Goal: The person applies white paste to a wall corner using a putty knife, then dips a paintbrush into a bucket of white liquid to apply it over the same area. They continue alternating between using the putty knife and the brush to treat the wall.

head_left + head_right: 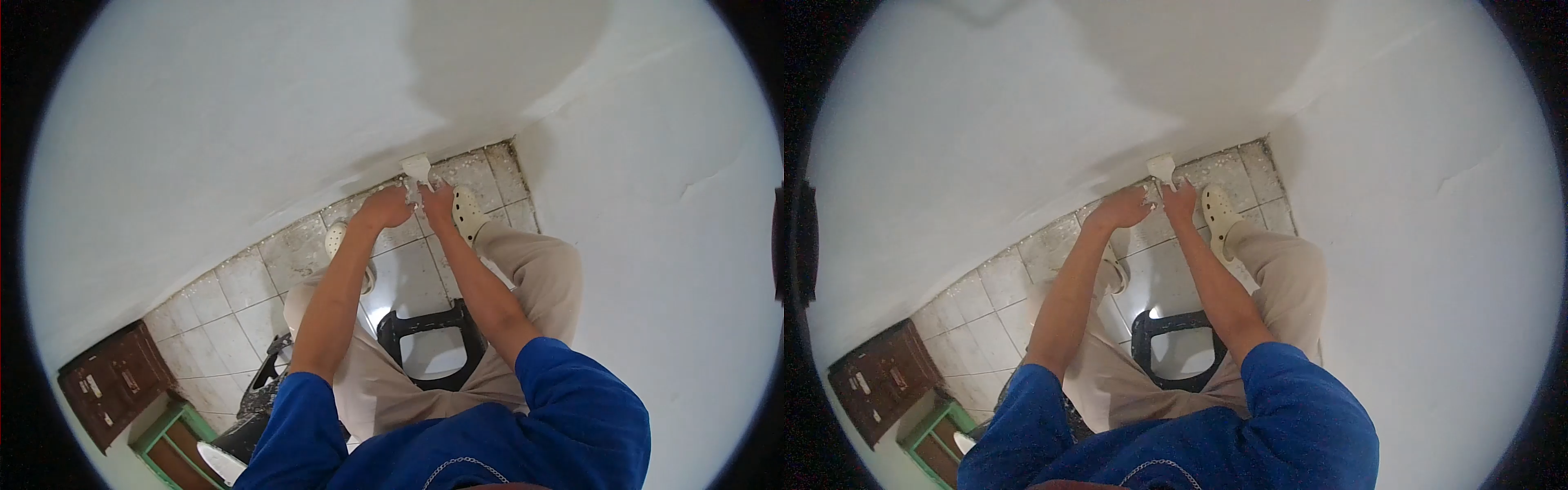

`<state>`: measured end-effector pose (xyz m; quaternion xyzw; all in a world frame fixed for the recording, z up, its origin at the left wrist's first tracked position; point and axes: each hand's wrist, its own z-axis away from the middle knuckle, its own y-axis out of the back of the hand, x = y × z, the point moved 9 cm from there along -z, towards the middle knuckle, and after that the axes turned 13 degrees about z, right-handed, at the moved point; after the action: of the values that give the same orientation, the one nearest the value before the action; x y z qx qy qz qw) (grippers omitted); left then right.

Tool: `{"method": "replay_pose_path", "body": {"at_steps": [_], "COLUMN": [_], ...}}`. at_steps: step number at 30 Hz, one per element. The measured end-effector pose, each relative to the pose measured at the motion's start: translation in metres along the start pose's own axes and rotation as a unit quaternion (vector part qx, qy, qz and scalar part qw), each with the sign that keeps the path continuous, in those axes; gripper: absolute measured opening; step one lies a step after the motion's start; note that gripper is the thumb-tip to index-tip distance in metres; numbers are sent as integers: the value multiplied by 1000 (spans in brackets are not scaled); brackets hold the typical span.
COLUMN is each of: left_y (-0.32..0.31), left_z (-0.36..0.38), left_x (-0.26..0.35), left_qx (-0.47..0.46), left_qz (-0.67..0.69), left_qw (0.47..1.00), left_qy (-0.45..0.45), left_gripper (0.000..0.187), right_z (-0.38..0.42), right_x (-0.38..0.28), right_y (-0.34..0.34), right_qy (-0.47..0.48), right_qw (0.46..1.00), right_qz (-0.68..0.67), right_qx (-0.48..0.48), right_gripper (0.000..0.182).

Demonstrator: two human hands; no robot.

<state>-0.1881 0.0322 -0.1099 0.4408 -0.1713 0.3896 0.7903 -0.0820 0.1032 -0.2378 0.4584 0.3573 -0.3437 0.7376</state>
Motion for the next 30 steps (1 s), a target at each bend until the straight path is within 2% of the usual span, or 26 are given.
{"method": "replay_pose_path", "body": {"at_steps": [1, 4, 8, 10, 13, 16, 19, 22, 25, 30], "left_y": [1, 9, 12, 17, 23, 19, 13, 7, 4, -1], "left_z": [0, 7, 12, 15, 20, 19, 20, 16, 14, 7], "left_x": [-1, 9, 9, 8, 7, -3, -10, -17, -14, -10], "left_qx": [13, 17, -5, 1, 11, 6, -2, -26, -38, -45], "left_qz": [11, 14, 3, 7, 2, -11, -19, -19, -12, -7], "left_qw": [1000, 1000, 1000, 1000, 1000, 999, 999, 998, 998, 997], "left_qy": [-9, -9, 14, 15, 21, 34, 42, 57, 51, 62], "left_gripper": [40, 39, 40, 41, 43, 45, 45, 45, 45, 47], "right_z": [5, 22, 54, 54, 39, 26, 19, 10, -5, -26], "right_x": [-7, -48, -86, -75, -11, 43, 27, 17, 23, 46], "right_y": [5, 27, 52, 54, 41, 10, -4, -24, -40, -46], "right_qy": [-27, 1, -36, -21, -80, -128, -45, -32, -7, -20], "right_qw": [1000, 999, 994, 994, 991, 962, 942, 939, 934, 949], "right_qz": [-2, -30, -73, -42, -42, 125, 318, 324, 333, 279], "right_qx": [-10, -18, -79, -102, -101, -207, -91, -112, -127, -146], "right_gripper": [28, 15, 17, 28, 26, 37, 52, 52, 46, 31]}}
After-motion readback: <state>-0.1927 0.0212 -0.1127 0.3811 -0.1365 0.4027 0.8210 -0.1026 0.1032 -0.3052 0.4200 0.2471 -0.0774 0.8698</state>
